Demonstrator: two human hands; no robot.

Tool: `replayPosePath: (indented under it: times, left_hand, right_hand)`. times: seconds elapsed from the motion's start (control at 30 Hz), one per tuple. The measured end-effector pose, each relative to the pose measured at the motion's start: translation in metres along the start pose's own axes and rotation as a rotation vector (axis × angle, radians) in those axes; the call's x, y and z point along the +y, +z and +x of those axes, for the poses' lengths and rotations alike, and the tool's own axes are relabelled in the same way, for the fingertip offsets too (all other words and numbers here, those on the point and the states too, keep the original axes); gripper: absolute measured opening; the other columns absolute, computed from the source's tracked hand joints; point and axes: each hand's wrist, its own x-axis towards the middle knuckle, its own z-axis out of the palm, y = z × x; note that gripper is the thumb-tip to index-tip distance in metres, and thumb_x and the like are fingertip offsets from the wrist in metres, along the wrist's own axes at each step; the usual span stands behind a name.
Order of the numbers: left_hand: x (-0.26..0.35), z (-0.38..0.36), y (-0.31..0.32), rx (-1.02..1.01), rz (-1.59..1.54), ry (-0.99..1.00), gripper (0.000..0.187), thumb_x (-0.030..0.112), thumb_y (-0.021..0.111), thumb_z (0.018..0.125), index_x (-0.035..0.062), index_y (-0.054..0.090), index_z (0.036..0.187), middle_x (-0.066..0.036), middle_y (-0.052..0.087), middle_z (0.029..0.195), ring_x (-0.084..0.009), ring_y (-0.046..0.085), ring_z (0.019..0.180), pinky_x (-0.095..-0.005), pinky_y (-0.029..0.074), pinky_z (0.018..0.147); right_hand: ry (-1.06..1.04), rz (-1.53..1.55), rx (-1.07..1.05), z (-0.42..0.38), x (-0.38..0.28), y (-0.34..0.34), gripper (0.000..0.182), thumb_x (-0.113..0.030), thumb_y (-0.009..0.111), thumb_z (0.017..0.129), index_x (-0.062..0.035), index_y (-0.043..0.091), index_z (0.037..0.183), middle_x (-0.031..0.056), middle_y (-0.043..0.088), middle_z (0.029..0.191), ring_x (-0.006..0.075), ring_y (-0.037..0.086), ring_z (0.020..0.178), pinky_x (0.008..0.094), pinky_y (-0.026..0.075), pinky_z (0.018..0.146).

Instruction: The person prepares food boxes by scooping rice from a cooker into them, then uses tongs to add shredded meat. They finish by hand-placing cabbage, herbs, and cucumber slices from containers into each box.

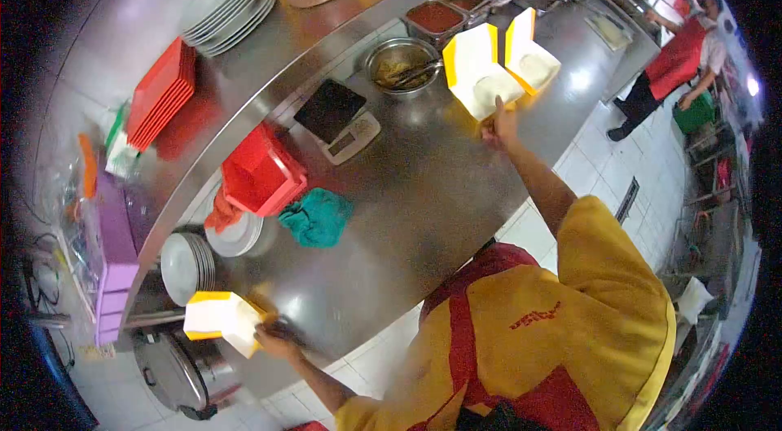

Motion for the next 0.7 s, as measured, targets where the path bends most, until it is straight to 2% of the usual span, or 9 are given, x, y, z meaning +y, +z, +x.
replayPosePath:
  times: [0.1,0.2,0.3,0.37,0.43,0.5,0.57,0.63,0.7]
  left_hand:
    - [0.071,-0.040,0.010,-0.081,-0.027,-0.270,0.023,0.023,0.042,0.090,0.0020,0.052,0.093,-0.009,0.055,0.087,-0.0225,0.052,0.084,-0.0373,0.043,0.077]
    - [0.095,-0.095,0.053,-0.090,-0.180,-0.131,0.023,0.020,0.048,0.089,0.0012,0.054,0.099,-0.007,0.054,0.086,-0.0187,0.051,0.084,-0.0343,0.043,0.078]
    - [0.178,-0.146,0.082,-0.242,-0.061,-0.100,0.027,0.017,0.052,0.087,-0.0006,0.055,0.107,-0.006,0.057,0.086,-0.0167,0.054,0.079,-0.0328,0.046,0.075]
    - [0.248,-0.165,0.114,0.087,0.041,0.432,0.015,0.018,0.064,0.078,0.0066,0.059,0.069,-0.012,0.055,0.060,-0.0262,0.054,0.055,-0.0386,0.041,0.051]
    - [0.298,-0.189,0.167,-0.115,-0.184,0.191,0.018,0.023,0.061,0.081,0.0080,0.061,0.070,-0.015,0.060,0.066,-0.0258,0.060,0.061,-0.0371,0.044,0.052]
    - [0.393,-0.184,0.185,-0.685,0.354,-0.101,0.021,0.030,0.055,0.085,0.0114,0.065,0.080,-0.016,0.065,0.078,-0.0272,0.064,0.071,-0.0395,0.048,0.058]
    - [0.430,-0.199,0.221,-0.575,0.074,0.134,0.024,0.032,0.051,0.086,0.0147,0.064,0.097,-0.012,0.066,0.091,-0.0291,0.064,0.078,-0.0434,0.049,0.066]
    - [0.455,-0.207,0.266,-0.251,-0.089,0.536,0.020,0.017,0.056,0.084,0.0082,0.060,0.102,-0.009,0.065,0.080,-0.0279,0.061,0.057,-0.0421,0.049,0.052]
    - [0.505,-0.208,0.294,-0.279,-0.203,0.544,0.023,0.019,0.059,0.083,0.0076,0.058,0.103,-0.011,0.065,0.081,-0.0299,0.062,0.058,-0.0413,0.049,0.051]
  right_hand:
    - [0.069,0.085,-0.047,0.028,-0.019,0.009,0.026,-0.025,0.056,0.087,-0.0013,0.053,0.077,0.0107,0.055,0.059,0.0241,0.059,0.050,0.0368,0.047,0.041]
    - [-0.483,-0.322,-0.043,0.158,0.083,-0.005,0.017,-0.015,0.055,0.083,0.0023,0.053,0.084,0.0190,0.058,0.066,0.0316,0.060,0.051,0.0392,0.049,0.039]
    - [0.002,0.127,-0.218,0.068,-0.021,-0.019,0.024,-0.010,0.048,0.084,0.0064,0.049,0.102,0.0205,0.060,0.072,0.0294,0.062,0.050,0.0387,0.056,0.042]
    - [0.014,0.183,-0.310,0.074,-0.019,-0.024,0.028,-0.012,0.051,0.084,0.0058,0.047,0.105,0.0229,0.060,0.081,0.0314,0.062,0.056,0.0411,0.057,0.046]
    - [-0.022,0.168,-0.364,0.138,0.020,-0.051,0.033,-0.017,0.054,0.085,0.0026,0.045,0.110,0.0231,0.054,0.099,0.0316,0.060,0.074,0.0428,0.058,0.054]
    - [-0.298,-0.094,-0.395,0.233,0.102,-0.083,0.040,-0.024,0.055,0.087,-0.0021,0.042,0.117,0.0198,0.044,0.117,0.0307,0.053,0.093,0.0433,0.058,0.063]
    - [-0.459,-0.244,-0.432,0.273,0.138,-0.092,0.043,-0.027,0.056,0.087,-0.0044,0.041,0.121,0.0182,0.039,0.126,0.0303,0.049,0.103,0.0436,0.057,0.068]
    - [-0.620,-0.336,-0.160,0.267,0.115,-0.101,0.046,-0.031,0.056,0.088,-0.0067,0.038,0.123,0.0142,0.040,0.119,0.0264,0.051,0.096,0.0418,0.054,0.071]
    - [-0.346,-0.150,-0.258,0.258,0.083,-0.131,0.045,-0.030,0.056,0.089,-0.0069,0.038,0.123,0.0124,0.042,0.115,0.0243,0.051,0.094,0.0388,0.052,0.073]
